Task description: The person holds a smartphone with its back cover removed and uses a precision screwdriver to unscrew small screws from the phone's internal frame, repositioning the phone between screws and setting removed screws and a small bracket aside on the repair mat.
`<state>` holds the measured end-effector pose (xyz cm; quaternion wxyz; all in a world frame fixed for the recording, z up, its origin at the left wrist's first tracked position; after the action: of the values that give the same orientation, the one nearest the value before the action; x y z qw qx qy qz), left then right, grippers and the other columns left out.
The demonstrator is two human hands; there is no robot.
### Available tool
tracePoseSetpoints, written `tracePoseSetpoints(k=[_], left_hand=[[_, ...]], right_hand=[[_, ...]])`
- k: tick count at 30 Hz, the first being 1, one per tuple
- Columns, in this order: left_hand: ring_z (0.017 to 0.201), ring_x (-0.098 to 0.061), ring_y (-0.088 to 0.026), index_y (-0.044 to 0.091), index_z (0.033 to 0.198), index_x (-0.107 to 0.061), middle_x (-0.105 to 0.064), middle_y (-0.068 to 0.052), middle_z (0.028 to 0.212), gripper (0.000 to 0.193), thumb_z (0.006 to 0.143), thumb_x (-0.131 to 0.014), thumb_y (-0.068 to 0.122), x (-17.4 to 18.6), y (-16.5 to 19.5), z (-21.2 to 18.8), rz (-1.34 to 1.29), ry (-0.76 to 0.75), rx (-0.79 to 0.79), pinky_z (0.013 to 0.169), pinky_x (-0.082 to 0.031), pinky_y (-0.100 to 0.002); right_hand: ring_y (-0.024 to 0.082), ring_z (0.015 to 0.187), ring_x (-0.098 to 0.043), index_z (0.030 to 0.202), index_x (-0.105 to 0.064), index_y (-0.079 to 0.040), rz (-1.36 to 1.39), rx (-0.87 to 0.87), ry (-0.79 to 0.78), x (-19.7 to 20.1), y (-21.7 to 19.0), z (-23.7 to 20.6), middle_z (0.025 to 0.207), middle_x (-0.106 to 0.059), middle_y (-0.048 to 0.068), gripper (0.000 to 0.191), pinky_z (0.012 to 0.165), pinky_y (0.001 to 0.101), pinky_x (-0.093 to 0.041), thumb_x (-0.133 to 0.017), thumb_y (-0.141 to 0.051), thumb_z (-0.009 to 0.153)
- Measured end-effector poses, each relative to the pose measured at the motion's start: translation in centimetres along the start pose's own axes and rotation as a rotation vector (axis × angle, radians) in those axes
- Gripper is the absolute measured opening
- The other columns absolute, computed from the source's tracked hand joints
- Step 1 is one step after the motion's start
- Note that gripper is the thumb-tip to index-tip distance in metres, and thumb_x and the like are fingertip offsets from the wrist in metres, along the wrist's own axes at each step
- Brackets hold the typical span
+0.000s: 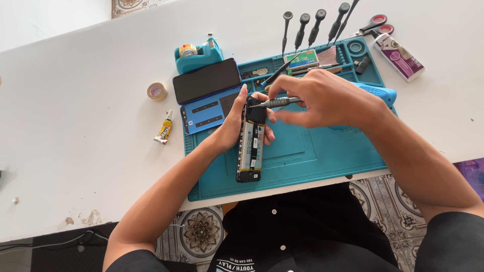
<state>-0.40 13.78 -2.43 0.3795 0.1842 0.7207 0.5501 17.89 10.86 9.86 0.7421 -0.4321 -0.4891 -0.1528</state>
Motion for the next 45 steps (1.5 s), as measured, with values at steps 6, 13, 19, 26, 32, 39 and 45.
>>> tracePoseSetpoints(k=[6,13,19,26,32,39,45], left_hand=[[0.075,-0.075,-0.026,0.009,0.123,-0.042,-0.064,-0.013,0.1,0.077,0.096,-0.021,0.078,-0.1,0.2,0.1,0.01,0.0,0.008,0.063,-0.066,-0.037],[0.074,-0.075,-0.025,0.006,0.123,-0.047,-0.063,-0.017,0.11,0.08,0.096,-0.02,0.077,-0.6,0.8,-0.1,0.069,0.027,-0.026,0.06,-0.066,-0.035],[0.074,-0.075,-0.026,0.006,0.127,-0.046,-0.06,-0.02,0.117,0.081,0.096,-0.021,0.076,-0.8,1.1,-0.1,0.097,0.052,-0.021,0.06,-0.066,-0.034],[0.074,-0.076,-0.026,0.005,0.126,-0.046,-0.066,-0.023,0.113,0.08,0.096,-0.021,0.075,-1.0,1.0,0.0,0.106,0.062,-0.02,0.057,-0.066,-0.034],[0.074,-0.077,-0.026,0.005,0.125,-0.046,-0.066,-0.025,0.116,0.079,0.096,-0.019,0.074,-0.9,0.9,0.0,0.125,0.066,-0.023,0.056,-0.066,-0.033],[0.075,-0.077,-0.028,0.006,0.125,-0.046,-0.066,-0.026,0.118,0.079,0.096,-0.019,0.074,-0.8,0.8,0.1,0.13,0.057,-0.034,0.056,-0.066,-0.034],[0.076,-0.077,-0.028,0.006,0.126,-0.045,-0.066,-0.028,0.12,0.079,0.097,-0.018,0.074,-0.9,0.8,0.0,0.138,0.059,-0.023,0.057,-0.066,-0.033]], right_hand=[[0.013,0.04,-0.049,0.095,-0.076,-0.005,0.083,0.113,0.1,1.5,0.9,-0.1,0.05,-0.055,0.001,0.023,0.044,0.0285,-0.038,-0.074,-0.024,0.083],[0.02,0.041,-0.058,0.086,-0.08,-0.004,-0.053,-0.049,-0.067,1.1,2.7,0.0,0.048,-0.061,0.011,0.03,0.053,0.0341,-0.048,-0.075,-0.031,0.077],[0.023,0.049,-0.062,0.086,-0.08,-0.004,-0.103,-0.157,-0.171,-0.1,3.5,0.5,0.053,-0.064,0.01,0.036,0.054,0.0376,-0.05,-0.074,-0.038,0.078],[0.026,0.046,-0.061,0.09,-0.081,-0.006,-0.146,-0.235,-0.218,-0.2,3.9,0.7,0.049,-0.061,0.013,0.036,0.055,0.038,-0.05,-0.072,-0.039,0.08],[0.026,0.047,-0.062,0.09,-0.081,-0.004,-0.14,-0.211,-0.193,-0.1,4.0,0.6,0.05,-0.061,0.013,0.038,0.056,0.0388,-0.05,-0.073,-0.04,0.08],[0.028,0.048,-0.061,0.093,-0.08,-0.005,-0.154,-0.252,-0.222,-0.1,4.1,0.5,0.05,-0.061,0.014,0.038,0.056,0.0413,-0.05,-0.072,-0.04,0.08],[0.025,0.047,-0.063,0.089,-0.081,-0.004,-0.147,-0.139,-0.148,0.9,3.9,0.4,0.05,-0.063,0.012,0.036,0.062,0.036,-0.051,-0.074,-0.038,0.078]])
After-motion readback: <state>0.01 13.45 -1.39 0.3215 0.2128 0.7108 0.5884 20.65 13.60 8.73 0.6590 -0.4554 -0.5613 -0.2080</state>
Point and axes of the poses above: each hand's wrist, its own z-axis towards the middle knuckle, its own x-axis out of the back of the hand, y = z × x, the point moved 4 cm from there along z, towards the middle knuckle
